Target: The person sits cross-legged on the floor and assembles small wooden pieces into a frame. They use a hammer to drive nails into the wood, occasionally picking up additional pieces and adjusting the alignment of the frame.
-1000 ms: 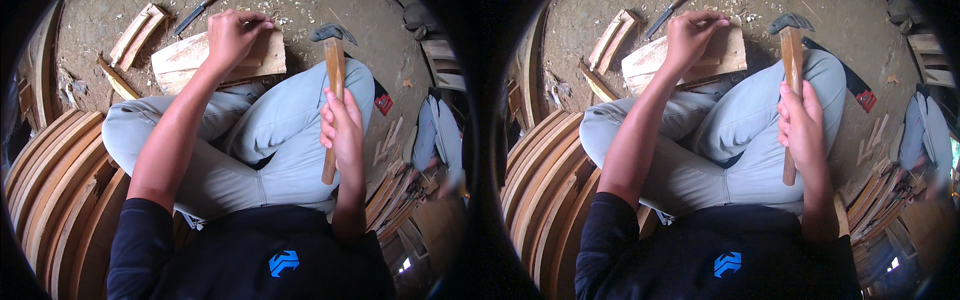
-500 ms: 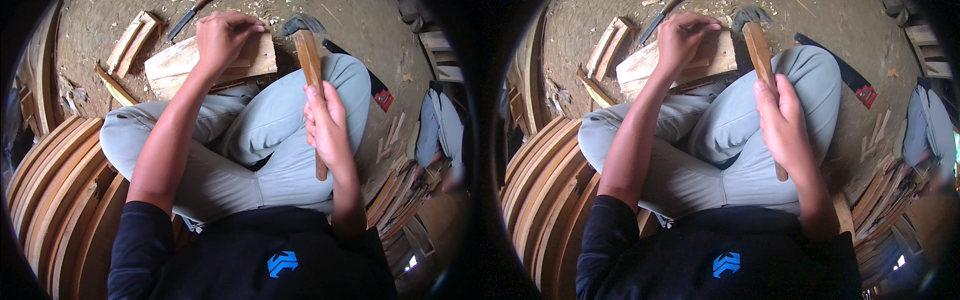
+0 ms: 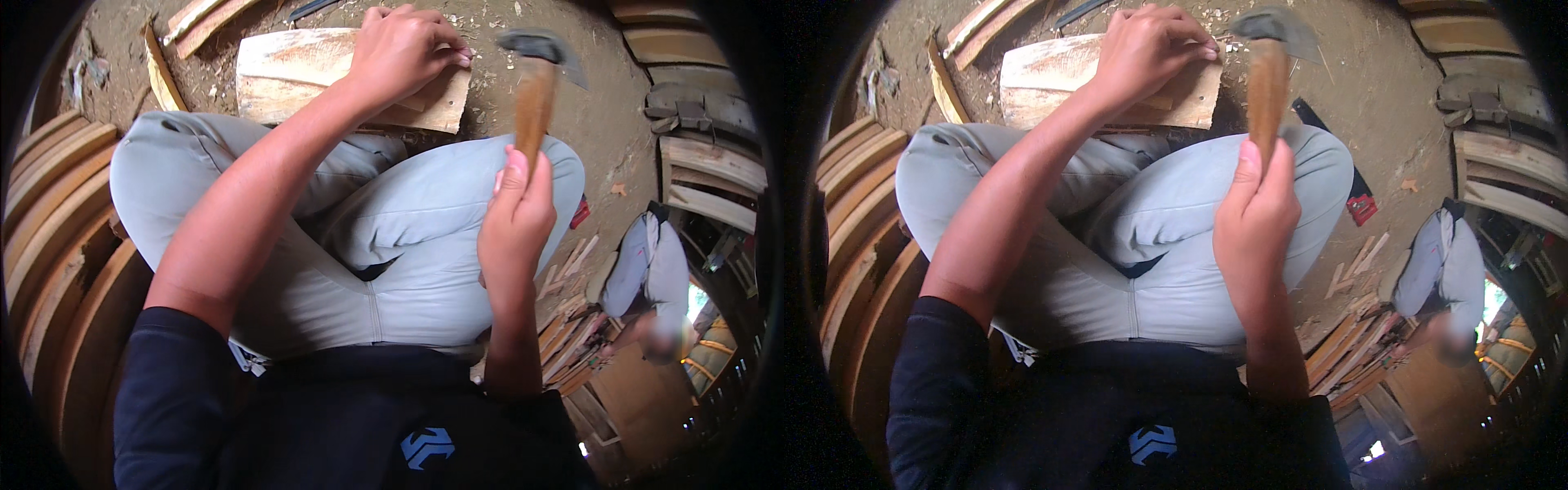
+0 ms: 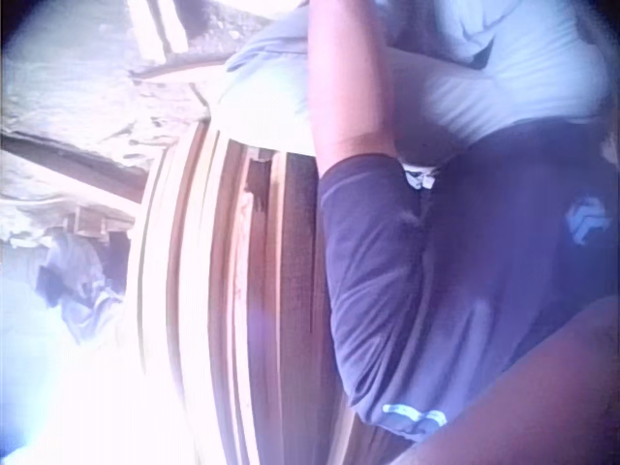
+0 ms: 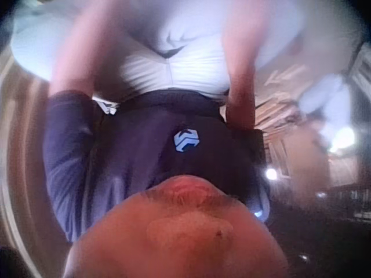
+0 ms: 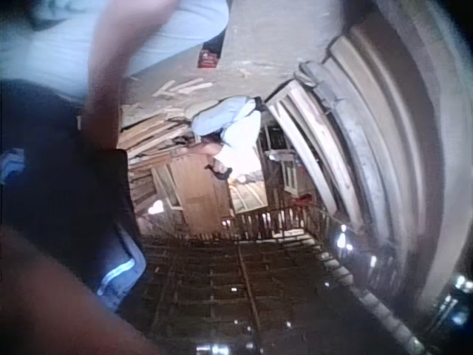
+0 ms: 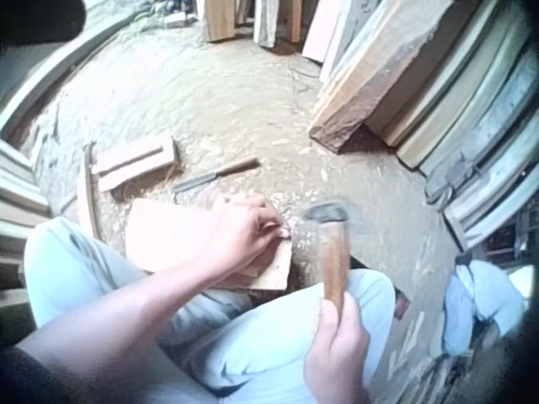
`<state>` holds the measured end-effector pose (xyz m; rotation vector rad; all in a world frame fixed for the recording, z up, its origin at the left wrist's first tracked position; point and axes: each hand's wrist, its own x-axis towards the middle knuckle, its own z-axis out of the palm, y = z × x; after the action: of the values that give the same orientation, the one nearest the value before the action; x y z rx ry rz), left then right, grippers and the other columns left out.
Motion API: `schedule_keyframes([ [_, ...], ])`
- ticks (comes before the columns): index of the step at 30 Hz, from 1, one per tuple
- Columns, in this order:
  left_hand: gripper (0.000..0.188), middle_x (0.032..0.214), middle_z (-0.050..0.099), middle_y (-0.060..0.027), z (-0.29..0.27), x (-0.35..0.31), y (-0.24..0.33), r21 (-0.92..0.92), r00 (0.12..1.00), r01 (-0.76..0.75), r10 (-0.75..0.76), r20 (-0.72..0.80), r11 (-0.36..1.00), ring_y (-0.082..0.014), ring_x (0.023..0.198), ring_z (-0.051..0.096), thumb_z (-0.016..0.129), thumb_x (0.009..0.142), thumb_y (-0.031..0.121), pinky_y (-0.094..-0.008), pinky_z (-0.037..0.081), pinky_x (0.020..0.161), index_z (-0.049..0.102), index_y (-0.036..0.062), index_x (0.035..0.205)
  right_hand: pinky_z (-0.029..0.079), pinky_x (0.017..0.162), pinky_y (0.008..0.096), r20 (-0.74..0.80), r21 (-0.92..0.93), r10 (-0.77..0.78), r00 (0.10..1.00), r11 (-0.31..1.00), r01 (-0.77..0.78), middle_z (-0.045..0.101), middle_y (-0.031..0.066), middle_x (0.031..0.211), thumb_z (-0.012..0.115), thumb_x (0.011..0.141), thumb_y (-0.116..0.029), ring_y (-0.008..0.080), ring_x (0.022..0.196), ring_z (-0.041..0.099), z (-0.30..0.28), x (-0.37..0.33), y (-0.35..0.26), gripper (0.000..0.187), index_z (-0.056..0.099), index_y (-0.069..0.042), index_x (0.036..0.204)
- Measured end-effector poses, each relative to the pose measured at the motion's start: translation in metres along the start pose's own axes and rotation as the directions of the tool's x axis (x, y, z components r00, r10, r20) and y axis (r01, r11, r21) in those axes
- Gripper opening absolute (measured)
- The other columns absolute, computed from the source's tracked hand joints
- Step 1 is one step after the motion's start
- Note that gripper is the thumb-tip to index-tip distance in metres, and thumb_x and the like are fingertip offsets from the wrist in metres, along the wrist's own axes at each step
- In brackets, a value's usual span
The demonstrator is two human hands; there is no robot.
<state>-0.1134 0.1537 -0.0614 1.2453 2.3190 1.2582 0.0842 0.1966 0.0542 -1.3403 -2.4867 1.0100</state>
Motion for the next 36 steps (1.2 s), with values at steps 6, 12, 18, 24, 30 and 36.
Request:
schedule_keyframes([
  [6, 0.016, 0.087, 0.069, -0.0089, 0.009, -0.001, -0.009, -0.076, 0.998, -0.020, 0.016, -0.055, 0.997, -0.0304, 0.090, 0.066, 0.075, 0.083, 0.029, -0.0435, 0.051, 0.079, 0.078, 0.0137, 0.086, 0.050, 0.065, 0.0459, 0.059, -0.146, -0.064, 0.996, 0.987, 0.072, 0.066, 0.0239, 0.087, 0.049, 0.106, -0.021, 0.0381, 0.076, 0.069, 0.013, -0.005, 0.007, 0.031, 0.053, 0.005, 0.123],
  [12, 0.013, 0.087, 0.070, -0.0090, 0.010, -0.001, -0.010, -0.011, 0.997, -0.067, 0.066, -0.042, 0.998, -0.0306, 0.086, 0.067, 0.075, 0.083, 0.026, -0.0439, 0.052, 0.078, 0.078, 0.0138, 0.087, 0.051, 0.069, 0.0462, -0.140, -0.021, 0.016, 0.990, 1.000, -0.019, 0.066, 0.0273, 0.095, 0.050, 0.106, -0.022, 0.0385, 0.087, 0.070, 0.007, -0.012, 0.005, 0.032, 0.054, 0.004, 0.125],
  [18, 0.013, 0.088, 0.070, -0.0097, 0.007, -0.002, -0.010, -0.073, 0.999, -0.032, 0.030, -0.022, 0.997, -0.0304, 0.087, 0.067, 0.075, 0.083, 0.025, -0.0440, 0.053, 0.077, 0.077, 0.0133, 0.087, 0.047, 0.062, 0.0363, 0.000, -0.161, -0.076, 0.997, 0.984, 0.075, 0.065, 0.0187, 0.089, 0.049, 0.107, -0.023, 0.0237, 0.077, 0.063, 0.005, -0.003, 0.008, 0.030, 0.055, 0.002, 0.122],
  [24, 0.014, 0.088, 0.069, -0.0108, 0.010, 0.000, -0.009, -0.100, 1.000, -0.010, 0.008, -0.013, 0.995, -0.0310, 0.085, 0.067, 0.075, 0.083, 0.025, -0.0434, 0.054, 0.076, 0.077, 0.0123, 0.087, 0.047, 0.060, 0.0346, -0.075, -0.143, -0.106, 0.992, 0.985, 0.095, 0.064, 0.0158, 0.083, 0.050, 0.106, -0.023, 0.0216, 0.072, 0.061, 0.004, -0.007, 0.009, 0.028, 0.057, 0.001, 0.120],
  [30, 0.013, 0.089, 0.069, -0.0107, 0.010, -0.002, -0.008, -0.131, 1.000, 0.017, -0.019, -0.014, 0.991, -0.0310, 0.085, 0.067, 0.075, 0.083, 0.024, -0.0431, 0.054, 0.076, 0.077, 0.0126, 0.088, 0.050, 0.070, 0.0491, 0.063, -0.138, 0.043, 0.997, 0.990, -0.034, 0.065, 0.0300, 0.089, 0.051, 0.105, -0.020, 0.0479, 0.085, 0.066, 0.000, -0.008, -0.008, 0.033, 0.049, 0.003, 0.129],
  [36, 0.013, 0.090, 0.069, -0.0101, 0.013, -0.001, -0.012, -0.107, 0.999, -0.018, 0.015, -0.031, 0.994, -0.0311, 0.087, 0.067, 0.073, 0.084, 0.025, -0.0436, 0.054, 0.077, 0.078, 0.0133, 0.090, 0.051, 0.069, 0.0471, 0.064, -0.261, -0.045, 0.997, 0.963, 0.060, 0.066, 0.0297, 0.091, 0.052, 0.105, -0.021, 0.0458, 0.085, 0.068, 0.013, -0.008, -0.002, 0.032, 0.052, 0.004, 0.126],
])
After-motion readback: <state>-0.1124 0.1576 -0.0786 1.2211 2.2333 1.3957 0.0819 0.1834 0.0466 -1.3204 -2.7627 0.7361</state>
